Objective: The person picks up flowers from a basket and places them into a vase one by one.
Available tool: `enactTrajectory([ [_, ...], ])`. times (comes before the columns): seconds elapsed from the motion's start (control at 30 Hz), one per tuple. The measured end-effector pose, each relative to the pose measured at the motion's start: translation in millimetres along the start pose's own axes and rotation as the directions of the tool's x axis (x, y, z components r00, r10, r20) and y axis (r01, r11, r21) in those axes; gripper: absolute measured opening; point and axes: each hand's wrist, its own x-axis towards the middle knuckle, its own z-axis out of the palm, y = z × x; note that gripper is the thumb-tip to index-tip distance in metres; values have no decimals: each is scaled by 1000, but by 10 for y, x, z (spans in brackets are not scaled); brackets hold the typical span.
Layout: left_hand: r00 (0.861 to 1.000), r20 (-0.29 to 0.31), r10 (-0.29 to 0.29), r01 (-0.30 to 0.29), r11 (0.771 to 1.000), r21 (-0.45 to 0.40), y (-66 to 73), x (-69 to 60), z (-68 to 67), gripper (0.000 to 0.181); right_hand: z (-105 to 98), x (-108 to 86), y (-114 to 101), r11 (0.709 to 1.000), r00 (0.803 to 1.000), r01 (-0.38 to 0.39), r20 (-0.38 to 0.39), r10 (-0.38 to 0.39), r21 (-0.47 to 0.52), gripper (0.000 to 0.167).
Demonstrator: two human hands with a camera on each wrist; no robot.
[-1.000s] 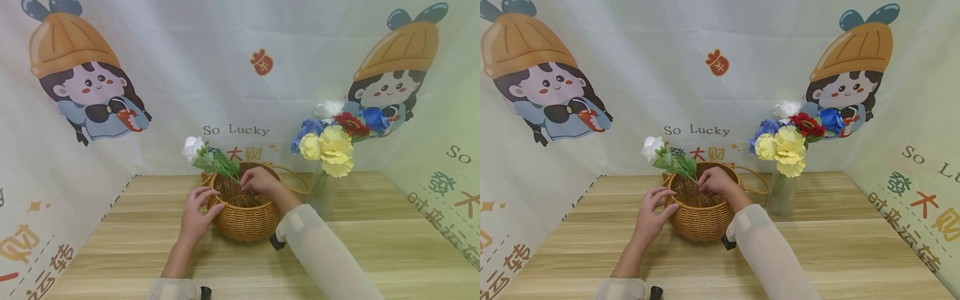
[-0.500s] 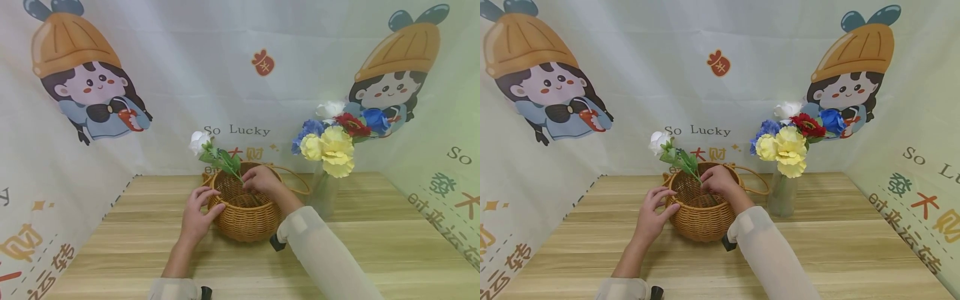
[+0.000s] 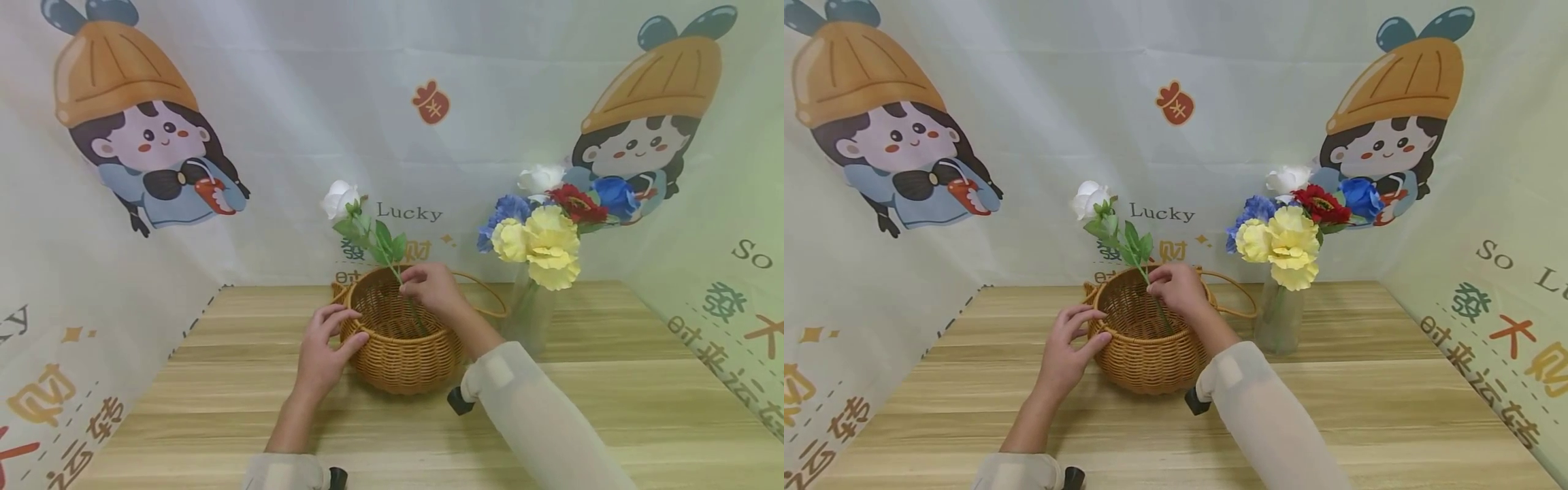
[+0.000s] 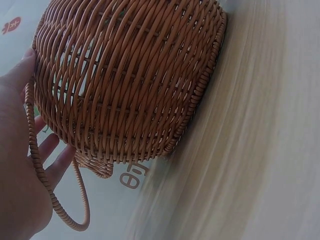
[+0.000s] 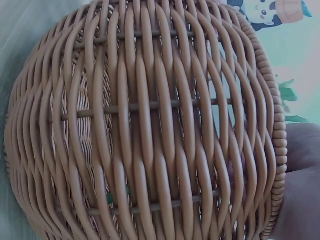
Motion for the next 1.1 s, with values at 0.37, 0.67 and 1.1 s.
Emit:
enactTrajectory([
  [0.37, 1000, 8, 7, -7, 1000, -2, -6, -7, 26, 30, -28, -71, -28, 993, 986, 90, -146, -77, 78, 20],
  [0.67, 1000, 2, -7, 7, 1000, 3, -8, 3, 3, 31, -101, -194, -89, 972, 963, 149, -251, -101, 182, 22],
  [1.1, 1000, 1, -16, 16, 1000, 4, -25, -13, -17, 32, -328, -291, -232, 935, 896, 254, -424, -132, 246, 21],
])
